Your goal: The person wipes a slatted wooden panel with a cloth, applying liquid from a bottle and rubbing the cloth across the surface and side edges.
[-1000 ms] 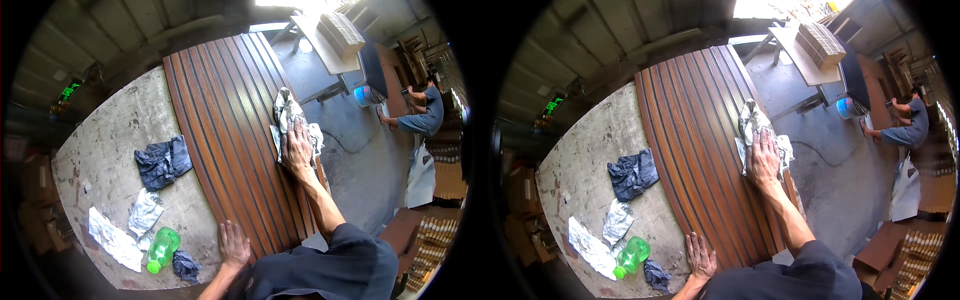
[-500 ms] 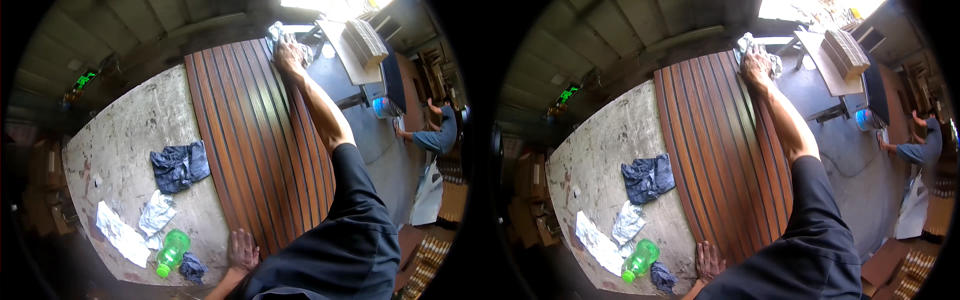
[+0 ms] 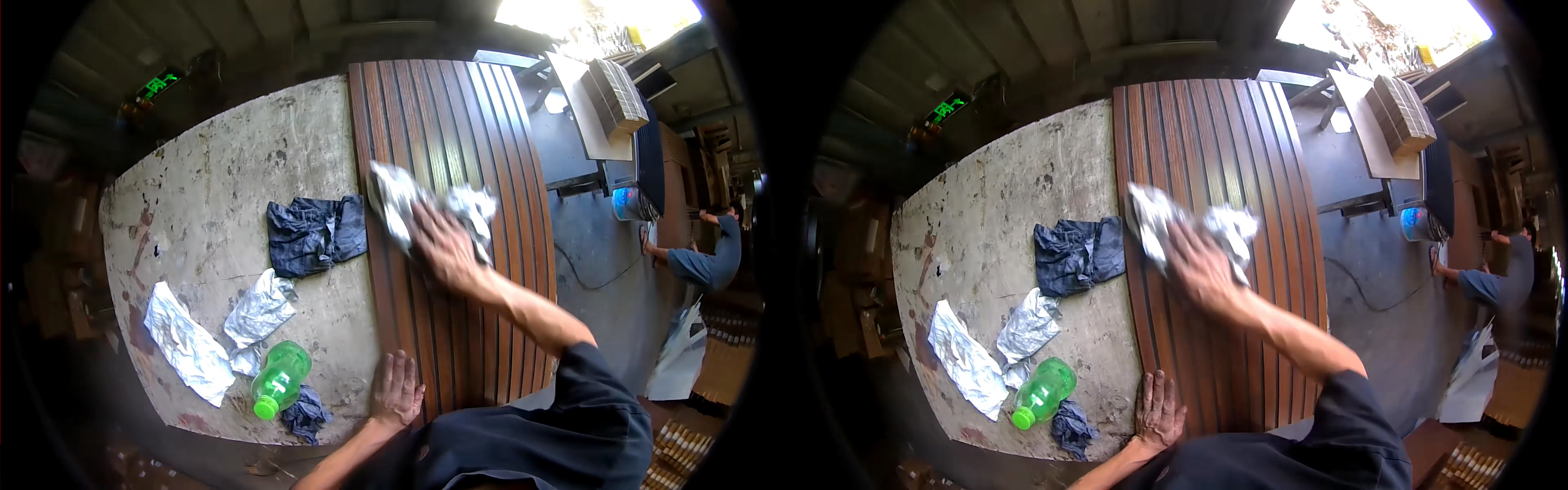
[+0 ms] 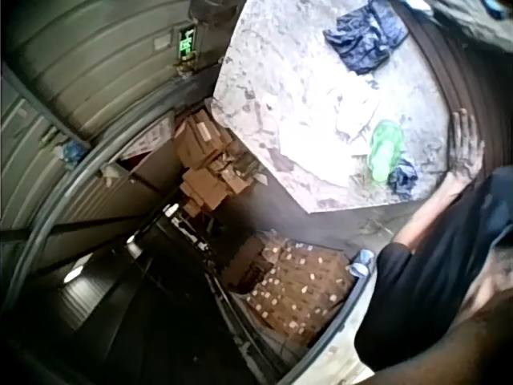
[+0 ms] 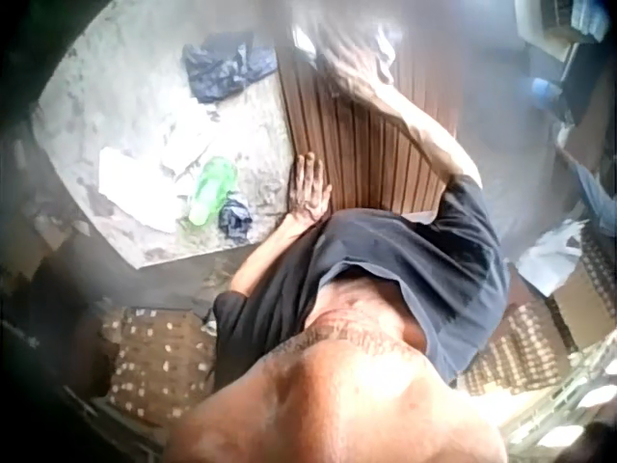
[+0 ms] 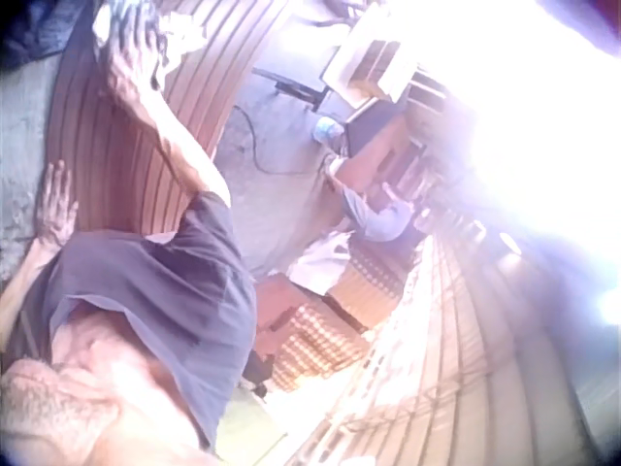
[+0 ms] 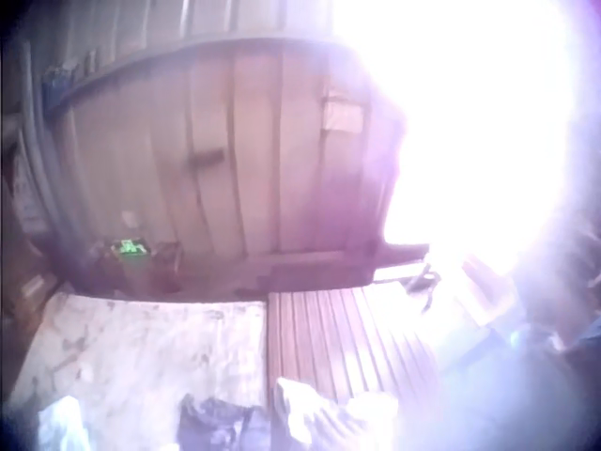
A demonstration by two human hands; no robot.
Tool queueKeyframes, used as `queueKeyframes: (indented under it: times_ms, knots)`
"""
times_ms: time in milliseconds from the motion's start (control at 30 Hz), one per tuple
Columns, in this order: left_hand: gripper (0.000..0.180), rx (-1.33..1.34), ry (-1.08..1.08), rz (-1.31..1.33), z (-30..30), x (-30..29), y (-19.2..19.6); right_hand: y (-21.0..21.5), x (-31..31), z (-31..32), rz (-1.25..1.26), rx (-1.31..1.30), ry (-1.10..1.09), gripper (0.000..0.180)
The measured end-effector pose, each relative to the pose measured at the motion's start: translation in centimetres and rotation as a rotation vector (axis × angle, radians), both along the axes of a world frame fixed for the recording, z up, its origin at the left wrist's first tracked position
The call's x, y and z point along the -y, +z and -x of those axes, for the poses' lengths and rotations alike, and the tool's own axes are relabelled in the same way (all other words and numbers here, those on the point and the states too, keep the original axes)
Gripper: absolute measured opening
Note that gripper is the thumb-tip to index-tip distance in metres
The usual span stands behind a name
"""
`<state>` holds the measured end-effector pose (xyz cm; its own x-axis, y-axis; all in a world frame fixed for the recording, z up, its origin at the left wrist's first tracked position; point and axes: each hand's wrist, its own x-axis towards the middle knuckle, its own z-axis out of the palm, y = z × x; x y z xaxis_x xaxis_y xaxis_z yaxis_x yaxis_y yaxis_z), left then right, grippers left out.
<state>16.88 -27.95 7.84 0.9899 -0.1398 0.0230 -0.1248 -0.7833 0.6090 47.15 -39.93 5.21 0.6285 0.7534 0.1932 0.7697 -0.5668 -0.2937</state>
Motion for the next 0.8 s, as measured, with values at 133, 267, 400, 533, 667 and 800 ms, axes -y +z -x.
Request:
queueKeyframes:
  times_ms: [133, 267, 400, 533, 667, 800]
  knots:
    - [0.06, -0.032, 0.013, -0.022, 0.3, 0.5, -0.1, -2.4, -8.4, -15.3, -0.155, 0.169, -0.121, 0.062]
    - [0.063, 0.07, 0.013, 0.034, -0.2, 0.8, -0.4, -3.8, -14.2, -28.5, -0.106, 0.298, -0.338, 0.049]
    - [0.065, 0.012, 0.015, 0.005, 0.6, 0.8, 0.2, -1.5, -17.3, -28.8, 0.053, 0.169, -0.375, 0.047]
    - [0.064, 0.035, 0.028, 0.059, -0.8, 0.8, 0.3, -3.6, -12.7, -26.0, 0.009, 0.221, -0.253, 0.065]
    - [0.059, 0.03, 0.027, -0.025, -0.5, 0.5, 0.7, -4.0, -7.1, -12.5, -0.216, 0.201, 0.071, 0.072]
    - [0.065, 0.053, 0.001, 0.042, -0.3, 0.7, 0.1, -2.3, 1.6, 3.6, -0.126, 0.034, 0.105, 0.08]
